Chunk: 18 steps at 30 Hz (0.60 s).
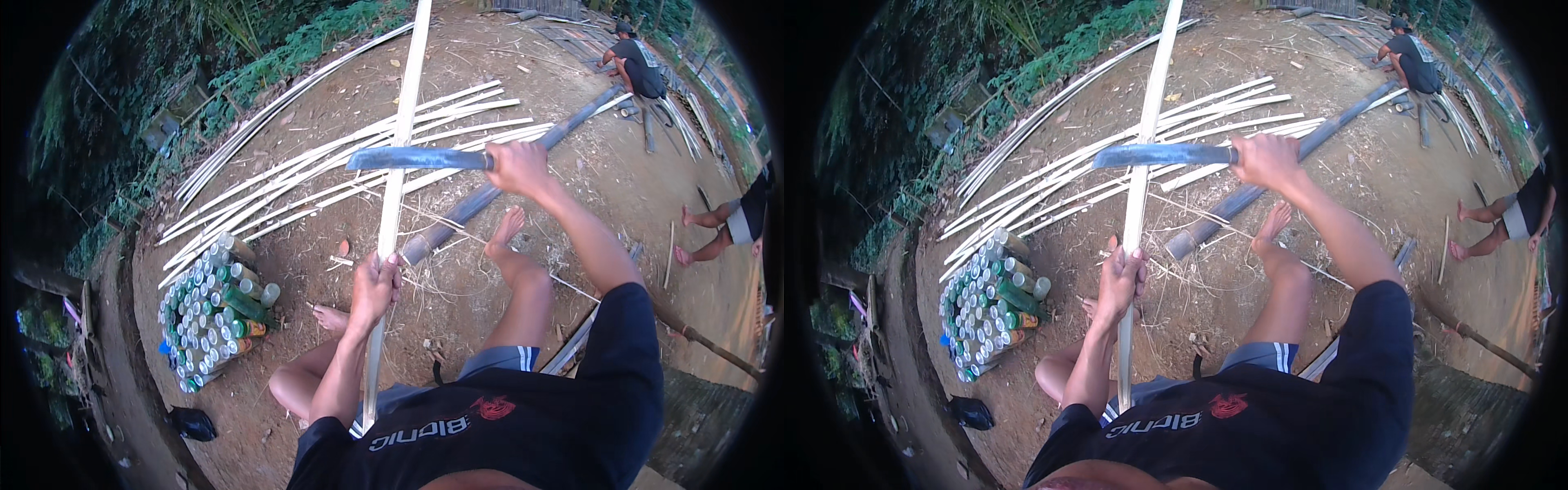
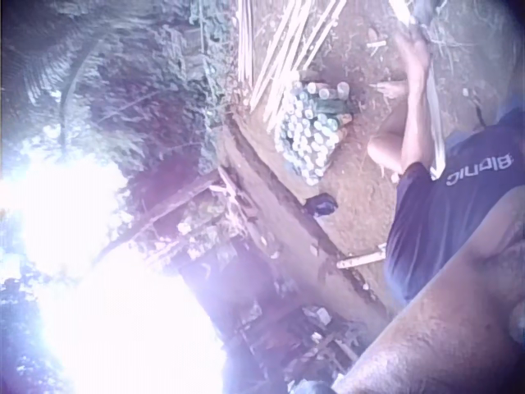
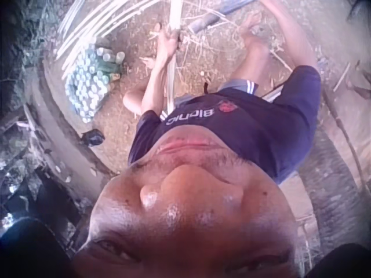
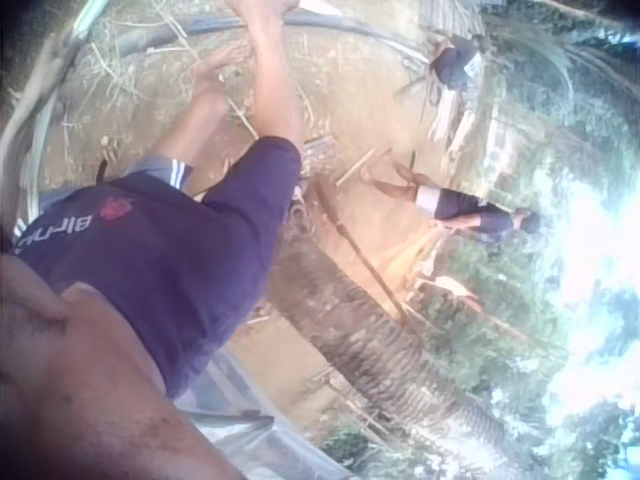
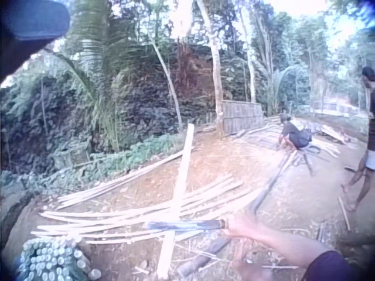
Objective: The person shaves a long strip of wood using a large knife while sitting on the ground, periodically checking the thickness and smoothness of the piece.
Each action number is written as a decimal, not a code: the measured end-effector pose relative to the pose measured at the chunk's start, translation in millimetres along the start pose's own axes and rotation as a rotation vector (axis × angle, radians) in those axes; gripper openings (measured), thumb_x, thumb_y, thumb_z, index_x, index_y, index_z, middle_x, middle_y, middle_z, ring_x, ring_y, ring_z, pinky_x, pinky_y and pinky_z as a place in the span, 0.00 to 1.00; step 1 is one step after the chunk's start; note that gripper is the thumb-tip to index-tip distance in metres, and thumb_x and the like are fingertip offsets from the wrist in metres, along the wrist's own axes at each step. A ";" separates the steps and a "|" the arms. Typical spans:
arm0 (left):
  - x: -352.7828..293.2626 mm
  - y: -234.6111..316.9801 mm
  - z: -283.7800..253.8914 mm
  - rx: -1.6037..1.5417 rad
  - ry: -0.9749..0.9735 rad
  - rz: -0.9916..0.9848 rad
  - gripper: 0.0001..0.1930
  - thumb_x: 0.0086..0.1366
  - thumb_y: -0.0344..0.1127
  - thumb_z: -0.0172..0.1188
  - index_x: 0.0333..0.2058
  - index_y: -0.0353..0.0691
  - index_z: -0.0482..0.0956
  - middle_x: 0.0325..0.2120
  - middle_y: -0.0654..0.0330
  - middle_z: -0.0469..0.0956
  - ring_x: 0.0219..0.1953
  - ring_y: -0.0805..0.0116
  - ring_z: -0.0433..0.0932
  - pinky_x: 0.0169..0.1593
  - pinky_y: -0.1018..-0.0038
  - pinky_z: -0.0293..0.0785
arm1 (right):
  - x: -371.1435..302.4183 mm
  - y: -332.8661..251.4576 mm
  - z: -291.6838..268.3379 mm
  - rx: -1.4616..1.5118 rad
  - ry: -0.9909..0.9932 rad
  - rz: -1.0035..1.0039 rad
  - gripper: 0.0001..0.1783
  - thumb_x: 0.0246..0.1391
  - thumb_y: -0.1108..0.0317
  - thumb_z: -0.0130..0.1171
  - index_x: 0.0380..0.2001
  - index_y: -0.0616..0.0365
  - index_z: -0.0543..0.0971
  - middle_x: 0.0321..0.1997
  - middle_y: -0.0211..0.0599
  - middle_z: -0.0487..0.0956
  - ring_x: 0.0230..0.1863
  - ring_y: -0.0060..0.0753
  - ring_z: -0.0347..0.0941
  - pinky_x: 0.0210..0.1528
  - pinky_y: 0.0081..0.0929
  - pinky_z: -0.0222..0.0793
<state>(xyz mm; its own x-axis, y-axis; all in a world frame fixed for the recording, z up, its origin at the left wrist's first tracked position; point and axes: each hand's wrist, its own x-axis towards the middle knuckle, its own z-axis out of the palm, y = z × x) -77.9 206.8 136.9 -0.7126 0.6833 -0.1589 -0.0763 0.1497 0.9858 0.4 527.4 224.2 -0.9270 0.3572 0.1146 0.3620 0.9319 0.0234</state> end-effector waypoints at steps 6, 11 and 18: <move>-18.7 -6.5 18.6 0.078 0.031 0.022 0.11 0.72 0.37 0.49 0.33 0.36 0.72 0.15 0.66 0.69 0.12 0.80 0.66 0.15 0.79 0.61 | 23.5 33.1 -14.9 0.205 0.085 0.132 0.04 0.49 0.67 0.58 0.25 0.54 0.78 0.16 0.38 0.76 0.16 0.35 0.74 0.22 0.37 0.72; -38.9 -33.7 20.5 0.071 0.030 0.019 0.10 0.72 0.37 0.50 0.34 0.36 0.72 0.15 0.66 0.68 0.13 0.80 0.65 0.15 0.80 0.59 | 34.6 64.8 -28.0 0.217 0.079 0.208 0.08 0.50 0.66 0.54 0.29 0.56 0.79 0.20 0.43 0.79 0.22 0.35 0.79 0.31 0.39 0.79; -52.6 -37.9 7.6 0.127 0.066 0.015 0.15 0.71 0.40 0.52 0.30 0.34 0.73 0.13 0.65 0.71 0.13 0.80 0.68 0.16 0.78 0.63 | 49.3 54.3 -34.1 -0.068 0.128 0.001 0.10 0.50 0.67 0.53 0.32 0.59 0.80 0.22 0.44 0.79 0.26 0.38 0.80 0.31 0.39 0.78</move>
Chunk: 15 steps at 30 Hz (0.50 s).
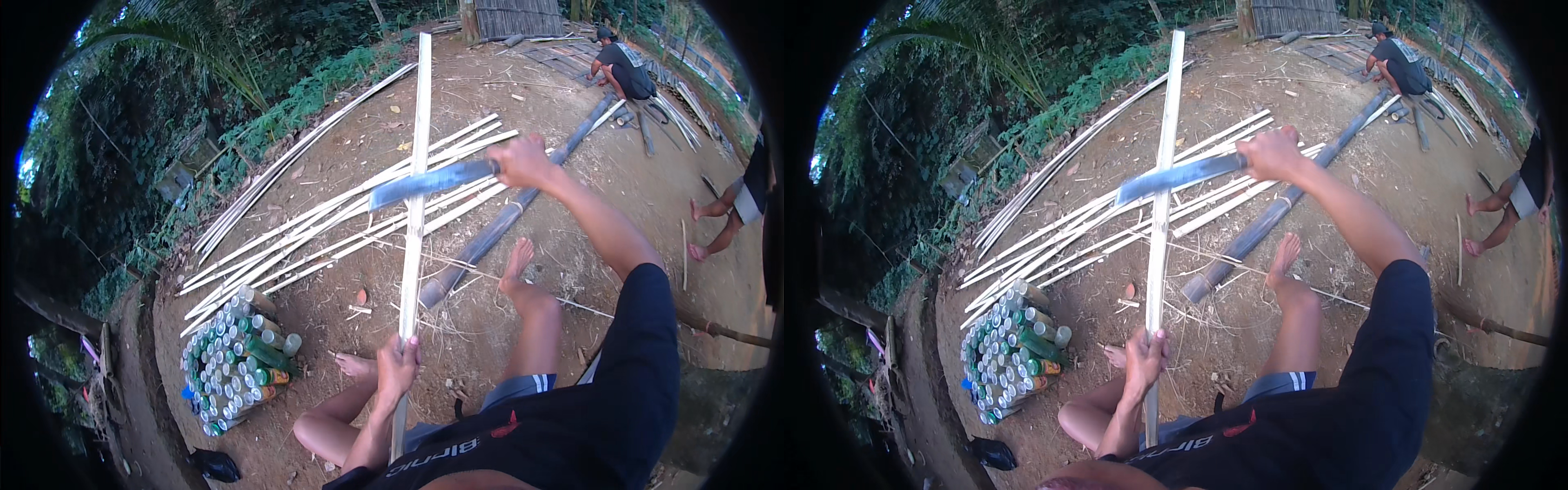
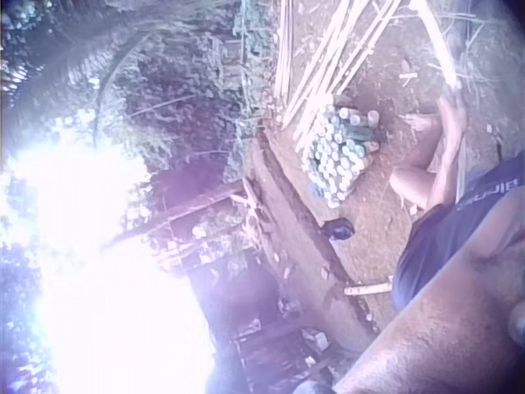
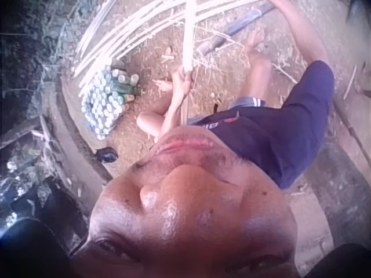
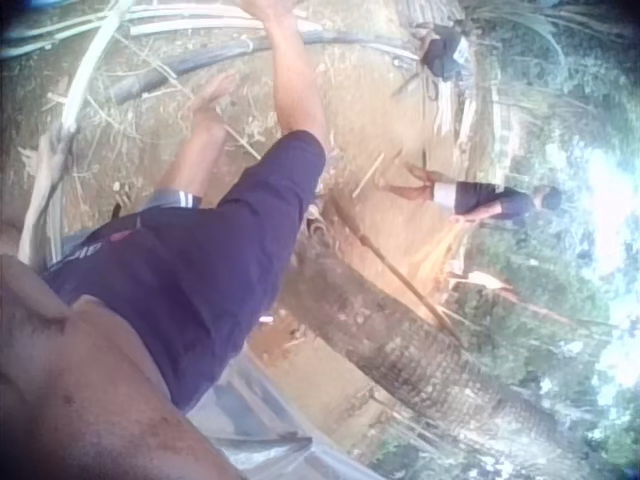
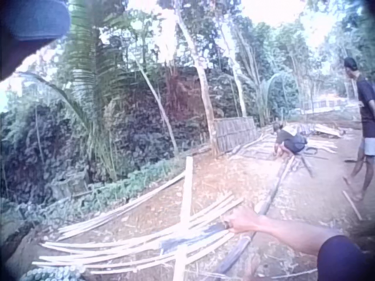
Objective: The person shaves a long strip of wood using a large knife while sitting on the ground, periodically checking the thickness and smoothness of the piece.
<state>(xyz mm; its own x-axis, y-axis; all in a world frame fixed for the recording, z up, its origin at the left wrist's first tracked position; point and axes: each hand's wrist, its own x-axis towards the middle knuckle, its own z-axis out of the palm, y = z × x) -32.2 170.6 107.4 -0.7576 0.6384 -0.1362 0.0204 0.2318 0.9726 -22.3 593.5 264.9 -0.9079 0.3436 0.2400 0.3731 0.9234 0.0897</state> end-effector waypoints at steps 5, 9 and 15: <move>-7.5 -0.1 5.7 -0.012 -0.041 0.001 0.16 0.72 0.41 0.52 0.29 0.34 0.72 0.13 0.65 0.71 0.13 0.79 0.69 0.17 0.78 0.63 | 44.5 64.6 -7.5 0.383 0.109 0.342 0.09 0.49 0.66 0.56 0.31 0.58 0.80 0.19 0.41 0.79 0.25 0.39 0.80 0.32 0.40 0.77; -7.0 -5.3 -6.5 0.007 0.022 -0.011 0.17 0.72 0.41 0.52 0.28 0.34 0.72 0.13 0.64 0.72 0.14 0.78 0.70 0.18 0.78 0.64 | 44.1 31.0 3.0 -0.007 0.042 -0.151 0.09 0.48 0.63 0.57 0.24 0.57 0.79 0.22 0.44 0.81 0.24 0.44 0.79 0.33 0.42 0.76; 4.1 -18.1 -2.9 0.077 0.039 0.065 0.17 0.71 0.40 0.53 0.26 0.34 0.73 0.13 0.63 0.73 0.15 0.78 0.71 0.18 0.77 0.65 | 75.7 71.7 16.9 0.225 0.121 0.045 0.07 0.47 0.65 0.55 0.24 0.55 0.78 0.19 0.41 0.78 0.24 0.47 0.78 0.32 0.47 0.74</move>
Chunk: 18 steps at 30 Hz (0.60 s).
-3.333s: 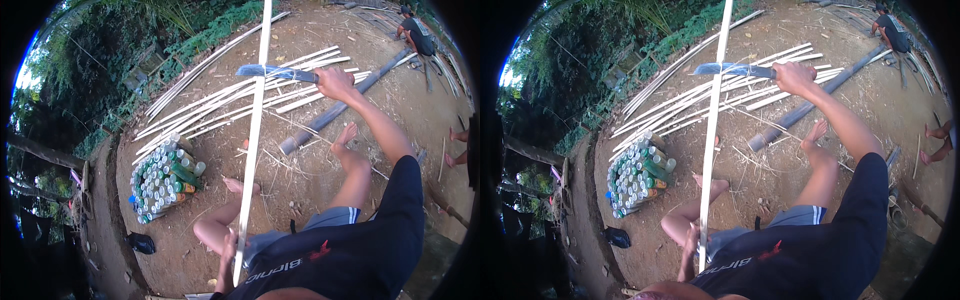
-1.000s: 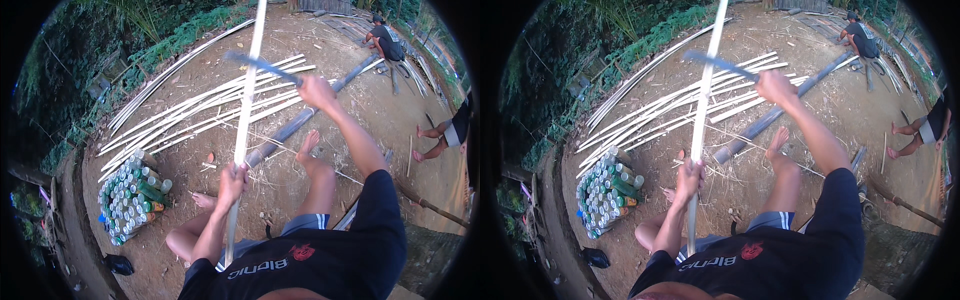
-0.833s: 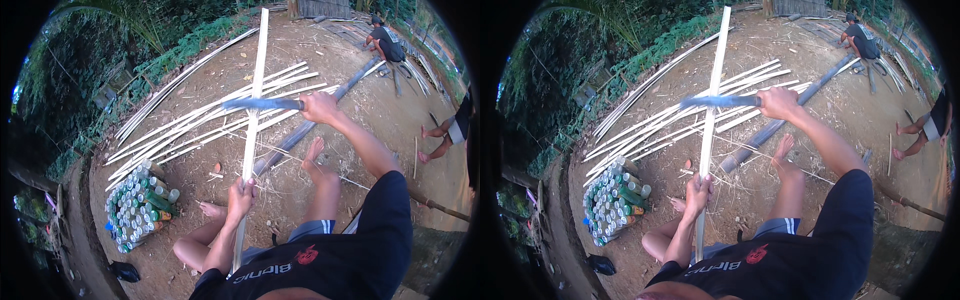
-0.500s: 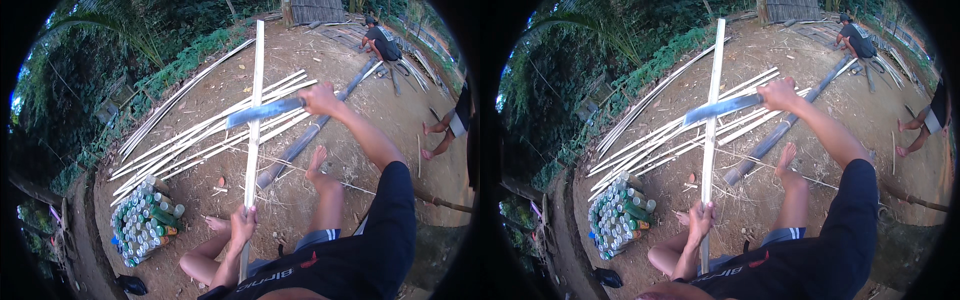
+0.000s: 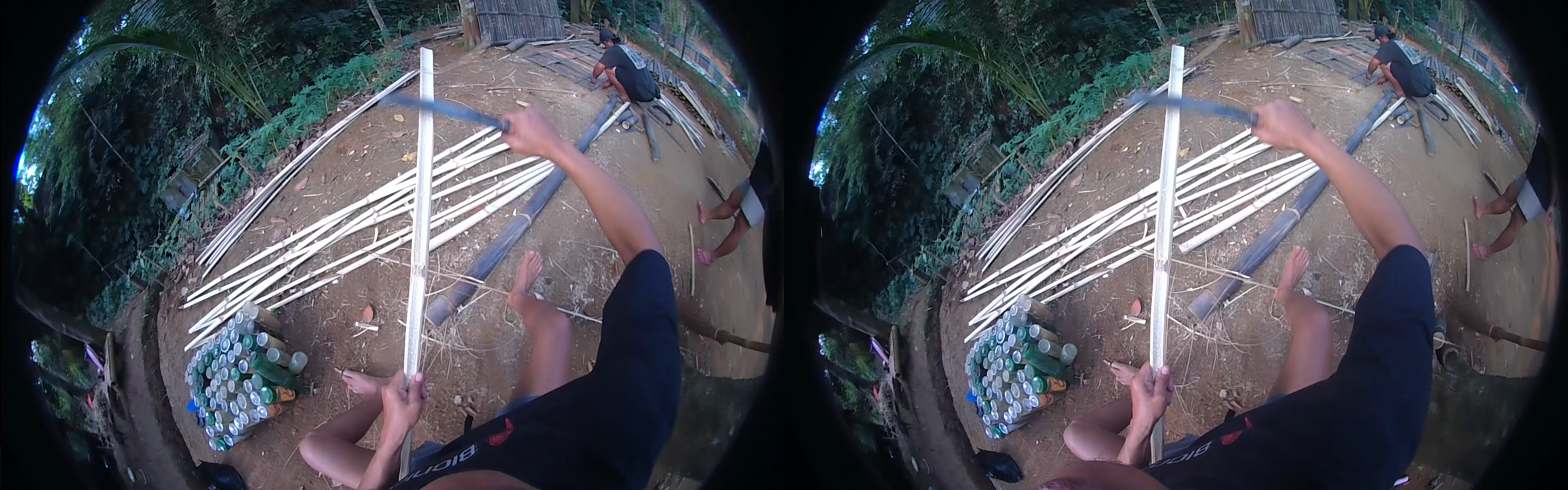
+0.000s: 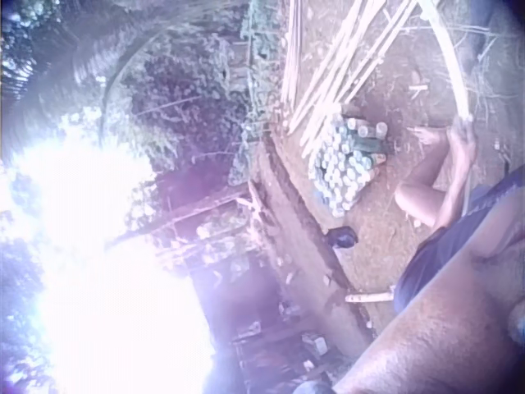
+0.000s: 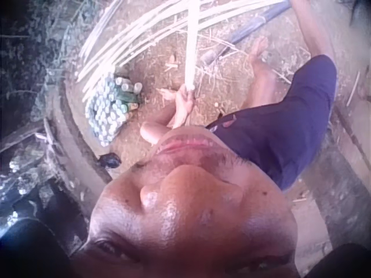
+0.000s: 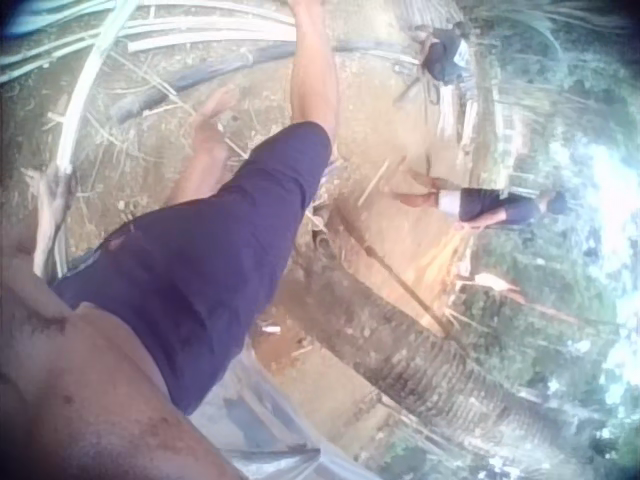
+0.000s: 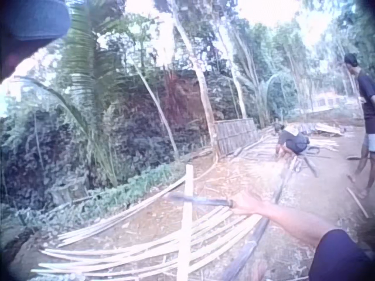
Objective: The person shaves a long strip of wood using a large knife while sitting on the ground, periodically checking the thickness and smoothness of the piece.
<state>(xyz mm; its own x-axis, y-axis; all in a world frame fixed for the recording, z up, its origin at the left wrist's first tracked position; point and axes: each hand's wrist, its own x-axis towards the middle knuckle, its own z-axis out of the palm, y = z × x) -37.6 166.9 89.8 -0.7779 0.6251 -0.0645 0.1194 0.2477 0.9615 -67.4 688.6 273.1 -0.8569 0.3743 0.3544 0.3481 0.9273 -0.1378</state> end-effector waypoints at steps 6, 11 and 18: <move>-9.2 26.0 2.9 -0.051 -0.068 -0.076 0.15 0.71 0.38 0.53 0.26 0.34 0.72 0.13 0.64 0.72 0.15 0.78 0.71 0.18 0.78 0.65 | 60.5 53.8 -28.1 -0.058 0.157 0.300 0.13 0.53 0.62 0.55 0.29 0.62 0.81 0.22 0.50 0.79 0.26 0.50 0.79 0.36 0.47 0.74; 5.6 1.8 -3.9 -0.150 -0.095 -0.173 0.16 0.72 0.38 0.50 0.26 0.34 0.71 0.15 0.63 0.72 0.14 0.77 0.72 0.17 0.79 0.67 | 32.6 11.7 12.3 0.769 0.200 0.467 0.13 0.52 0.61 0.63 0.31 0.63 0.81 0.14 0.34 0.72 0.15 0.30 0.70 0.21 0.30 0.68; 5.7 -6.7 -40.4 -0.389 -0.260 -0.211 0.17 0.73 0.39 0.45 0.50 0.28 0.68 0.32 0.49 0.80 0.28 0.64 0.82 0.32 0.73 0.80 | -184.9 -218.0 103.4 1.643 -0.106 0.559 0.24 0.57 0.58 0.62 0.49 0.67 0.76 0.14 0.26 0.69 0.11 0.17 0.63 0.13 0.20 0.58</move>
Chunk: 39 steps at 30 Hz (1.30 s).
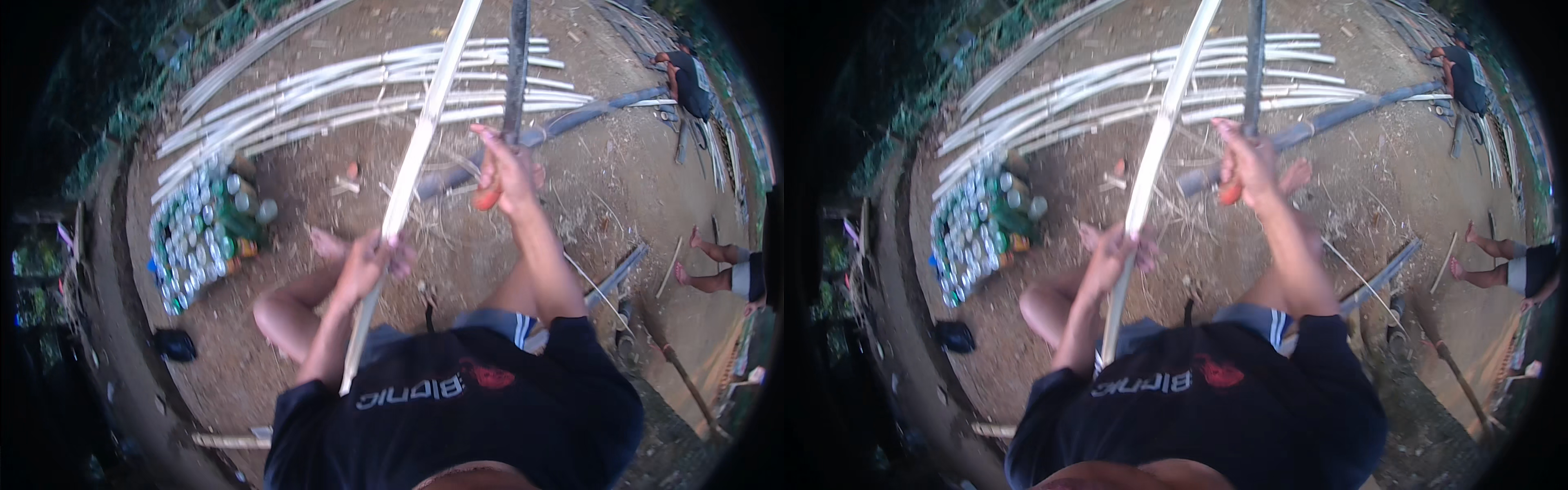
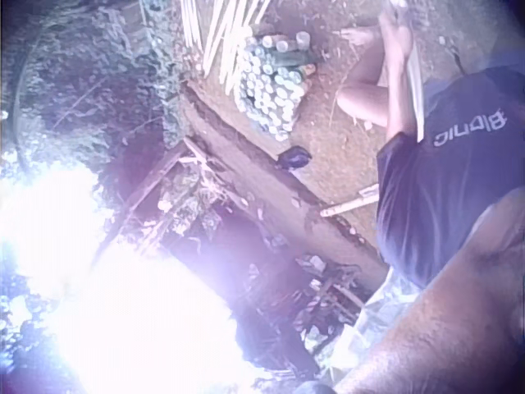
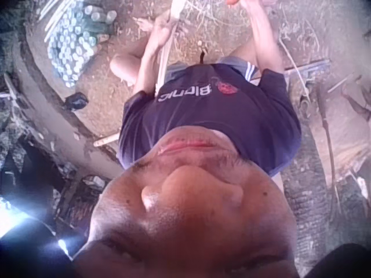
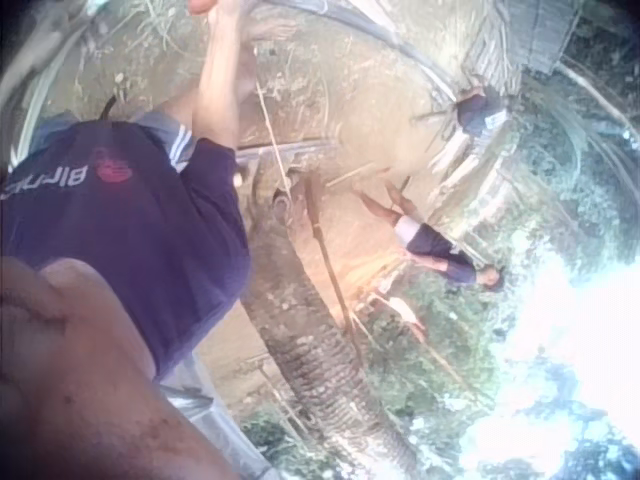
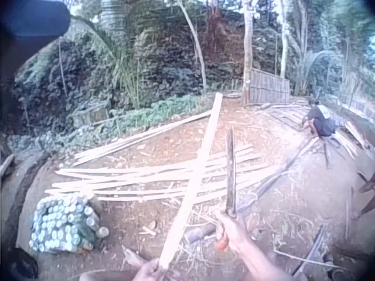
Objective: The person shaves a long strip of wood using a large knife while sitting on the ground, periodically checking the thickness and smoothness of the piece.
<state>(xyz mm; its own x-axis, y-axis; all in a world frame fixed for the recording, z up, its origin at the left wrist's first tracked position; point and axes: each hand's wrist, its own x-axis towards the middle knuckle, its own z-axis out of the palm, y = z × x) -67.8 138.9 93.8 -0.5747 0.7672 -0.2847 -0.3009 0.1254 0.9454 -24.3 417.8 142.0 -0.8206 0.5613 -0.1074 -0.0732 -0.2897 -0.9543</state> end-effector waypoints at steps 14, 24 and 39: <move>-313.4 -141.7 -72.8 0.787 1.188 0.035 0.23 0.70 0.42 0.52 0.57 0.31 0.68 0.55 0.44 0.71 0.58 0.48 0.69 0.60 0.58 0.64 | -66.2 45.8 97.6 -0.117 0.042 -0.002 0.09 0.53 0.72 0.62 0.33 0.69 0.76 0.27 0.45 0.77 0.15 0.24 0.69 0.16 0.22 0.67; -395.9 -257.9 -15.1 0.496 0.782 -0.383 0.19 0.66 0.47 0.58 0.32 0.32 0.72 0.18 0.56 0.68 0.23 0.67 0.65 0.29 0.66 0.62 | -33.9 27.1 94.3 -0.199 0.008 -0.129 0.10 0.54 0.62 0.61 0.23 0.52 0.77 0.14 0.22 0.70 0.11 0.18 0.64 0.13 0.20 0.61; -103.4 -86.8 -27.0 -0.218 -0.021 -0.199 0.25 0.72 0.56 0.45 0.29 0.39 0.72 0.17 0.70 0.63 0.17 0.79 0.61 0.20 0.82 0.58 | -183.5 45.7 -37.0 -0.407 0.092 0.109 0.09 0.56 0.65 0.64 0.35 0.57 0.78 0.18 0.26 0.74 0.13 0.13 0.66 0.12 0.14 0.58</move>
<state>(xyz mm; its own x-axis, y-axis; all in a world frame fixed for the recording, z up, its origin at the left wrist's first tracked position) -2.8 31.6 37.0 -0.4727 0.7543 -0.4557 -0.5641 0.1382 0.8140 143.9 330.2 107.8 -0.7558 0.6167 -0.2202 0.2555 -0.0319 -0.9663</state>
